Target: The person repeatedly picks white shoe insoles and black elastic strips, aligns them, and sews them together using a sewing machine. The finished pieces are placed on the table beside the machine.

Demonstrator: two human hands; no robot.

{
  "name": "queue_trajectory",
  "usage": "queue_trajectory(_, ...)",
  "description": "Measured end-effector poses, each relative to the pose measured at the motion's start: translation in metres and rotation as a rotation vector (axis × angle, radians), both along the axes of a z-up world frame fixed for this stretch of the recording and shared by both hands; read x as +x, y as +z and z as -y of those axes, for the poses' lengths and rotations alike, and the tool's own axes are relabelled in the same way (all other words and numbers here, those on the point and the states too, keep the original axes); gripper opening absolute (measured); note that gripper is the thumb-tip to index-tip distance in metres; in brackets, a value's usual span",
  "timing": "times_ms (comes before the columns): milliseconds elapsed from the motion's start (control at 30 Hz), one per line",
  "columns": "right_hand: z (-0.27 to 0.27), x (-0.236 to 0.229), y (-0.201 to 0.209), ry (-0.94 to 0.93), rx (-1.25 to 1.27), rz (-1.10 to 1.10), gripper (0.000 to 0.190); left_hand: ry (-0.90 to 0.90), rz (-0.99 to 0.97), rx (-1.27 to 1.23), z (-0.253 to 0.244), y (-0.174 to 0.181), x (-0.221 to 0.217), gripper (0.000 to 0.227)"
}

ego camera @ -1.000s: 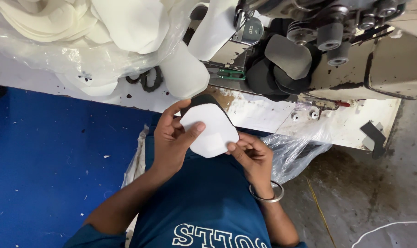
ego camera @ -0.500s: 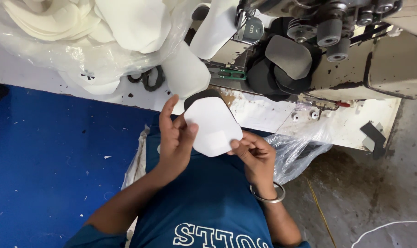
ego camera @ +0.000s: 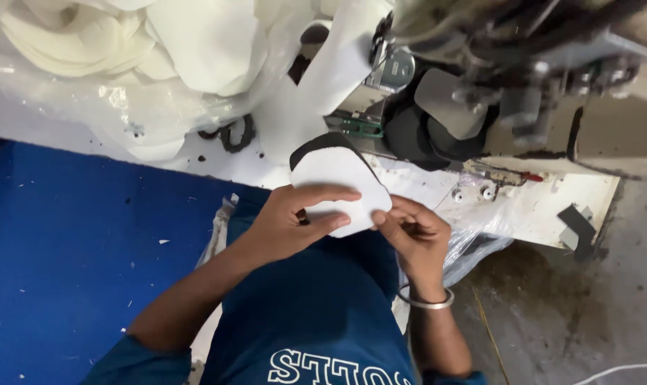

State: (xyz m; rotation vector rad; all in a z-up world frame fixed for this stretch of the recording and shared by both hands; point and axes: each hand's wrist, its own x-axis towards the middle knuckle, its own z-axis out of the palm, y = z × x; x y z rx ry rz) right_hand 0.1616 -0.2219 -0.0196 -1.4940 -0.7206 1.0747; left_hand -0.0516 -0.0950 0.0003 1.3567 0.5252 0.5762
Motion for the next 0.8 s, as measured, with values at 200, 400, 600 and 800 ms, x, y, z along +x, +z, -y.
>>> queue_trajectory(200,-0.085,0.031,0.022,0.094,0.216,0.122,0.040,0.340,-0.113,0.205,-0.030,0.014,0.036,0.043)
queue_trajectory(400,-0.132,0.045,0.004,0.170,0.146,-0.004,0.030,0.381,-0.192,0.257,-0.090,0.027,0.036,0.058)
queue_trajectory(600,-0.098,0.089,-0.025,0.061,0.187,0.117,0.036,0.088,-0.100,0.334,-0.137,0.012,0.021,0.058)
queue_trajectory(800,-0.010,0.226,0.008,-0.732,0.649,1.504,0.031,-0.149,-0.035,0.326,-0.179,0.018,0.017,0.062)
